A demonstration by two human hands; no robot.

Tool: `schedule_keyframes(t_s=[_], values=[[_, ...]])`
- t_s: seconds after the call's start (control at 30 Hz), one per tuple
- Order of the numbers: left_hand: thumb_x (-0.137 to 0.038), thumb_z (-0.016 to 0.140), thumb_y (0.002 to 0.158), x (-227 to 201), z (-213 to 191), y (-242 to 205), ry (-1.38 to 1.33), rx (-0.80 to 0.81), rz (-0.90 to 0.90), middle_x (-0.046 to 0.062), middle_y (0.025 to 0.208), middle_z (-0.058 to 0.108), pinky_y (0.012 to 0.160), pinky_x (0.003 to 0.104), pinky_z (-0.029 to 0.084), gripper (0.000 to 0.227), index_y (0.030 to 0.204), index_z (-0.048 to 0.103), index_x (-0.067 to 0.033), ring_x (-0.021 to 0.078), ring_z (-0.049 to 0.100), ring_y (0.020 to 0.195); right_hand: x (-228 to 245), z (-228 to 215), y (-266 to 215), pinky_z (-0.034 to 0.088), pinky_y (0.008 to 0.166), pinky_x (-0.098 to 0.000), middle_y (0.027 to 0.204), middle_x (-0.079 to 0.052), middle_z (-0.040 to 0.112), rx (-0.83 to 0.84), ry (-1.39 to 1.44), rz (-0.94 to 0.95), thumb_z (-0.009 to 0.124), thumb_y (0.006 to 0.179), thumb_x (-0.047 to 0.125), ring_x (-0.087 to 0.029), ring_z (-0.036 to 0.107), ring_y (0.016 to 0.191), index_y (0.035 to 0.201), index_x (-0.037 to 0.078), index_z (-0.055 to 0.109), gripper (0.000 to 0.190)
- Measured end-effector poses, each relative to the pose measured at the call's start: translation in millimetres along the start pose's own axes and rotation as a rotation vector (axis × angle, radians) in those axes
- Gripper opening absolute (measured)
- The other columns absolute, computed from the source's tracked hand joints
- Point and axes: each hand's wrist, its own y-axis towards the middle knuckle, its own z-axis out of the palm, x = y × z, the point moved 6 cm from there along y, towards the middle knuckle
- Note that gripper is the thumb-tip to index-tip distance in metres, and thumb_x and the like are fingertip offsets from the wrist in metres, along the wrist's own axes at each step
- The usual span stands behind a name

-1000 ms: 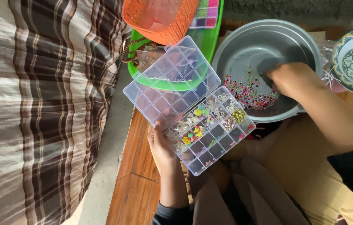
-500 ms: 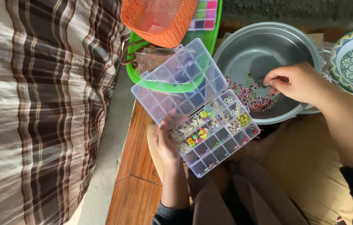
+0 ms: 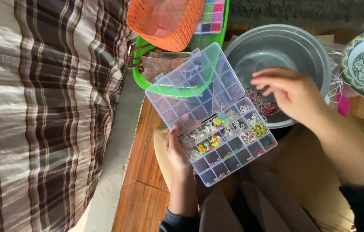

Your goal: Organizing small beads into a multi-compartment plastic container.

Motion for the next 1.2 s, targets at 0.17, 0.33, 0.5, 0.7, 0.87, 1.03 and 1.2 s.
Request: schedule_keyframes(t_s=[0.17, 0.33, 0.5, 0.7, 0.87, 1.03, 1.2], values=[[-0.013, 0.044, 0.103, -3.1, -7.0, 1.6, -0.051, 0.011, 0.014, 0.026, 0.116, 0.072, 0.088, 0.038, 0.059, 0.039, 0.123, 0.065, 0.0133, 0.0355, 0.075, 0.094, -102.6, 2.6, -23.2, 0.058, 0.073, -0.0445, 0.102, -0.015, 0.076, 0.206, -0.796, 0.341, 0.066, 0.091, 0.016, -0.036, 0.074, 0.085, 0.111, 0.006, 0.073, 0.023], [-0.013, 0.044, 0.102, -6.8, -13.8, 1.4, -0.017, -0.086, 0.010, 0.024, 0.127, 0.069, 0.086, 0.037, 0.058, 0.041, 0.124, 0.062, 0.0171, 0.0381, 0.075, 0.097, -125.8, 31.8, -46.6, 0.059, 0.081, -0.0438, 0.108, -0.010, 0.072, 0.537, -0.905, 0.536, 0.076, 0.080, 0.042, -0.033, 0.073, 0.094, 0.105, 0.012, 0.072, 0.039], [-0.025, 0.048, 0.102, -10.3, -16.1, 5.4, 0.128, -0.137, -0.007, 0.032, 0.097, 0.076, 0.075, 0.049, 0.064, 0.045, 0.117, 0.072, 0.0096, 0.0364, 0.076, 0.090, -157.5, 53.8, -55.3, 0.063, 0.090, -0.0393, 0.108, -0.005, 0.081, 0.664, -0.735, 0.886, 0.079, 0.086, 0.037, -0.028, 0.077, 0.107, 0.102, 0.031, 0.085, 0.018], [-0.021, 0.041, 0.102, -34.2, -0.9, -4.2, 0.262, -0.232, -0.096, 0.020, 0.098, 0.078, 0.072, 0.026, 0.054, 0.045, 0.121, 0.072, 0.0058, 0.0208, 0.073, 0.079, -93.3, 7.0, -32.4, 0.057, 0.071, -0.0274, 0.083, -0.013, 0.080, 0.148, 0.194, 0.725, 0.072, 0.085, -0.004, -0.019, 0.075, 0.072, 0.101, -0.004, 0.080, 0.018], [-0.018, 0.039, 0.102, -28.6, -4.7, -2.9, 0.223, -0.212, -0.094, 0.022, 0.098, 0.079, 0.070, 0.026, 0.056, 0.044, 0.122, 0.071, 0.0055, 0.0214, 0.074, 0.078, -100.5, -2.8, -39.2, 0.061, 0.085, -0.0378, 0.107, -0.029, 0.074, 0.078, 0.543, 0.788, 0.060, 0.093, -0.011, -0.036, 0.075, 0.095, 0.114, -0.015, 0.069, 0.023], [-0.018, 0.042, 0.102, -34.0, 2.2, -5.9, 0.201, -0.252, -0.128, 0.023, 0.095, 0.078, 0.068, 0.027, 0.056, 0.041, 0.120, 0.070, 0.0058, 0.0226, 0.073, 0.074, -101.7, -9.1, -43.8, 0.059, 0.101, -0.0496, 0.118, -0.034, 0.067, 0.027, 0.746, 0.851, 0.051, 0.097, -0.011, -0.046, 0.069, 0.113, 0.116, -0.019, 0.063, 0.024], [-0.016, 0.040, 0.102, -35.4, 6.8, -6.0, 0.171, -0.190, -0.116, 0.025, 0.096, 0.078, 0.068, 0.027, 0.056, 0.043, 0.122, 0.068, 0.0089, 0.0227, 0.072, 0.074, -98.0, -10.6, -51.5, 0.056, 0.103, -0.0493, 0.124, -0.036, 0.067, 0.058, 0.765, 0.881, 0.051, 0.090, -0.020, -0.048, 0.069, 0.117, 0.122, -0.017, 0.063, 0.034]])
